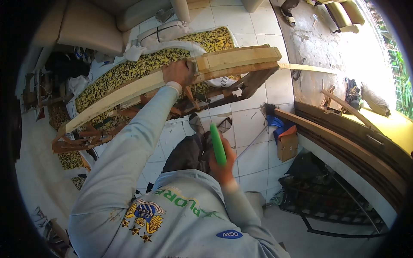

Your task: The person uses a green-handled hand saw to cut a long wooden plank resting on a makeshift wooden stand. The person holds the plank steady with the left hand while sawing with the right hand. The cut progresses along the plank's length throughout the clip.

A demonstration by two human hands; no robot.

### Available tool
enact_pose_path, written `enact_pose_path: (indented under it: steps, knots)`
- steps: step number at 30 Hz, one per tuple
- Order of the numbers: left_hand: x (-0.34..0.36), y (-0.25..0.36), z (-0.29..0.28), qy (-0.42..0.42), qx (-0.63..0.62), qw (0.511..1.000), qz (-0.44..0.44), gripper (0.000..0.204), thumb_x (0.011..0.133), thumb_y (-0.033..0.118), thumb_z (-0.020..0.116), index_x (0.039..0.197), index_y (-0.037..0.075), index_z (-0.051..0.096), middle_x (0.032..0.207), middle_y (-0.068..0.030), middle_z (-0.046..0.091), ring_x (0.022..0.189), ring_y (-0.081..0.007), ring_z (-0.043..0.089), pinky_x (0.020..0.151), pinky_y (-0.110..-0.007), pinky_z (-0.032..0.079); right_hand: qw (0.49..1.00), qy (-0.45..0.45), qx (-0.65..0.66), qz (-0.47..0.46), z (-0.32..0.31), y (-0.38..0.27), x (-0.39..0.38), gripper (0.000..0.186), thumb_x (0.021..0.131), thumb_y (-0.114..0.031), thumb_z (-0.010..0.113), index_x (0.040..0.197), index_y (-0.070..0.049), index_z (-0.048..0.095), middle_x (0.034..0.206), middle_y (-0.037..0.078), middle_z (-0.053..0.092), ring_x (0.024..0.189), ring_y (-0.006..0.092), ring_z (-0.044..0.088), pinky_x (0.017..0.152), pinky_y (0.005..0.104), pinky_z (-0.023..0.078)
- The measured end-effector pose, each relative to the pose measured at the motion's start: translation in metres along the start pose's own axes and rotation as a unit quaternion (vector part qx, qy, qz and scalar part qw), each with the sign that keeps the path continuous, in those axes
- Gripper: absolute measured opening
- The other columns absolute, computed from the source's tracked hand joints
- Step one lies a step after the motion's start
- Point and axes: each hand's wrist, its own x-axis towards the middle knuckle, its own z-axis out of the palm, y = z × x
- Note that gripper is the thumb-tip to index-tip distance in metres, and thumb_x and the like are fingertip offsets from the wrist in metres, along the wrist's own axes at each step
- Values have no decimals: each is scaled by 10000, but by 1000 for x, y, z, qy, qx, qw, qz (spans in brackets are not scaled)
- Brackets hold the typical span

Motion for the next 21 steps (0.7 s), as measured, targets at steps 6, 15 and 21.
enact_pose_path:
  steps: [6, 15, 21]
  knots:
    - [0, 11, -2, 17, -3, 1000, 10, 490, 1027, 406, 427, 1081, 115, 817, 1032, -189, 818, 1045, -374, 762, 1083, -595, 441, 999, -25, -9, 40, 38, 33, 68, 429, 922, 12, 647, 1348, 3, 702, 1051, 222, 788, 920, 360, 796, 798, 406, 601]
    - [2, -4, 4, 9, 19, 1000, 5, 514, 1029, 427, 406, 1080, 115, 813, 1018, -182, 819, 995, -384, 773, 1050, -597, 457, 1000, 1, 13, 4, 2, 10, -8, 345, 993, -24, 645, 1323, 59, 695, 1119, 213, 797, 989, 276, 795, 853, 387, 609]
    - [1, 6, 5, 21, 6, 1000, 19, 538, 1039, 448, 391, 1065, 132, 826, 1033, -174, 821, 1024, -383, 770, 1044, -603, 452, 999, -15, 25, 14, 59, 28, 90, 349, 973, -18, 642, 1312, 40, 703, 1044, 221, 789, 893, 308, 778, 802, 398, 594]
